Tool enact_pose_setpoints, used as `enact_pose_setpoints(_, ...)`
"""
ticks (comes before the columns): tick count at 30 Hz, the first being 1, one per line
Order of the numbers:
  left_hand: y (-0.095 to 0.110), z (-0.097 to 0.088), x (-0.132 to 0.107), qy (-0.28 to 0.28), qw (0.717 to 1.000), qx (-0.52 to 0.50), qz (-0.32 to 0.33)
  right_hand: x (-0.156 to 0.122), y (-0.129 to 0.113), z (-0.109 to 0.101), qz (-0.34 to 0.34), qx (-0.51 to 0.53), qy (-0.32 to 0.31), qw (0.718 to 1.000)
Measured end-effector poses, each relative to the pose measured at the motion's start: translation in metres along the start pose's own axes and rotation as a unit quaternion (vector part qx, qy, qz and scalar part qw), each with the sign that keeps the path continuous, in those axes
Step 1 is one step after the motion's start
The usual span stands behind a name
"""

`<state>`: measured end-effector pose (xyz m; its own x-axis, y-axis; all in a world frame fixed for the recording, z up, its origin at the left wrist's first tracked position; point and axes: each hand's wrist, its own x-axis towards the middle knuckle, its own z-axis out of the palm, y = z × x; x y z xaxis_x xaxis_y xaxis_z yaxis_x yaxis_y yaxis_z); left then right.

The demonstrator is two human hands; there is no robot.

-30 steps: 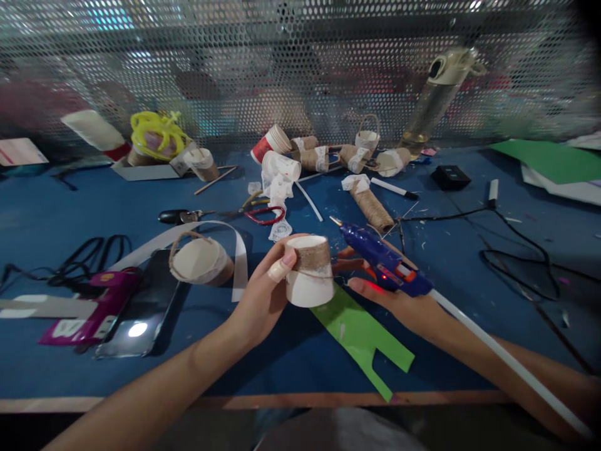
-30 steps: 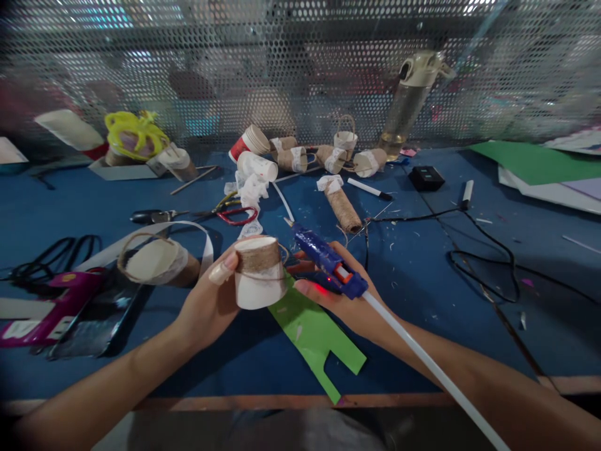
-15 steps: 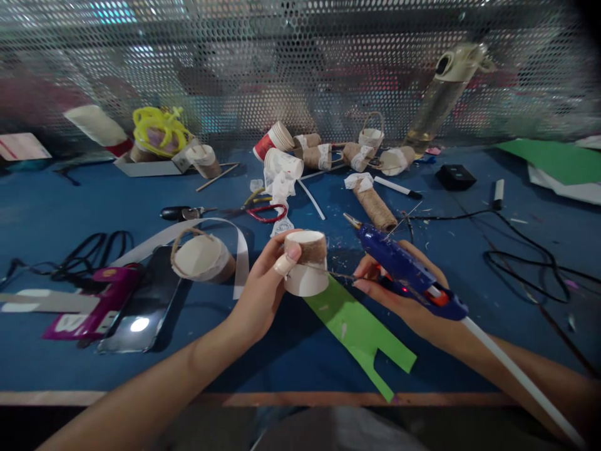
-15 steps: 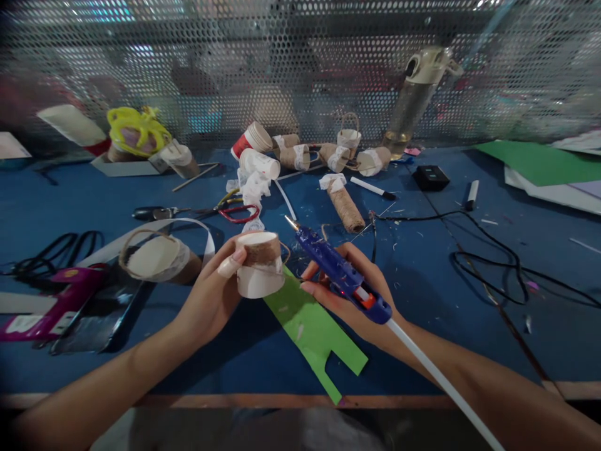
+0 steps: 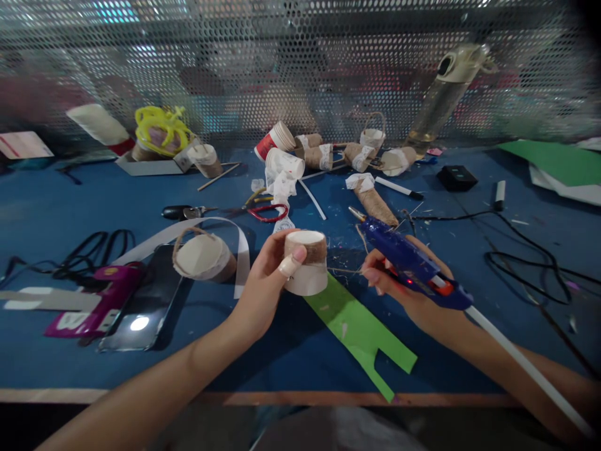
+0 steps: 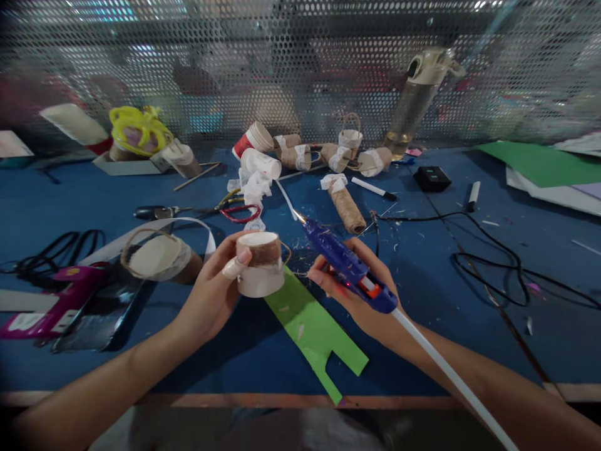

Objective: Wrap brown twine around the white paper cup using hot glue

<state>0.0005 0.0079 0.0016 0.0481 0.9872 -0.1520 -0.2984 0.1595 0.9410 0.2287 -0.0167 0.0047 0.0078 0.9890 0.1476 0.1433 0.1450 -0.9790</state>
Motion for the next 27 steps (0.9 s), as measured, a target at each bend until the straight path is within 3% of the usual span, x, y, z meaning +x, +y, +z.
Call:
enact_pose_setpoints(8,0.000,-0.002,0.001,-0.014,1.000,0.014,0.007,0.009,-0.009,0.000,0.055,0.001,-0.003,0.998)
enact_pose_setpoints(17,0.004,0.001,0.000,0.008,0.999,0.047,0.001,0.012,0.005,-0.007,0.064,0.036,-0.038,0.997)
enact_pose_setpoints(27,0.003,-0.002,-0.001,-0.019,0.998,0.059,0.008,0.013,0.014,-0.008,0.078,0.033,-0.025,0.996)
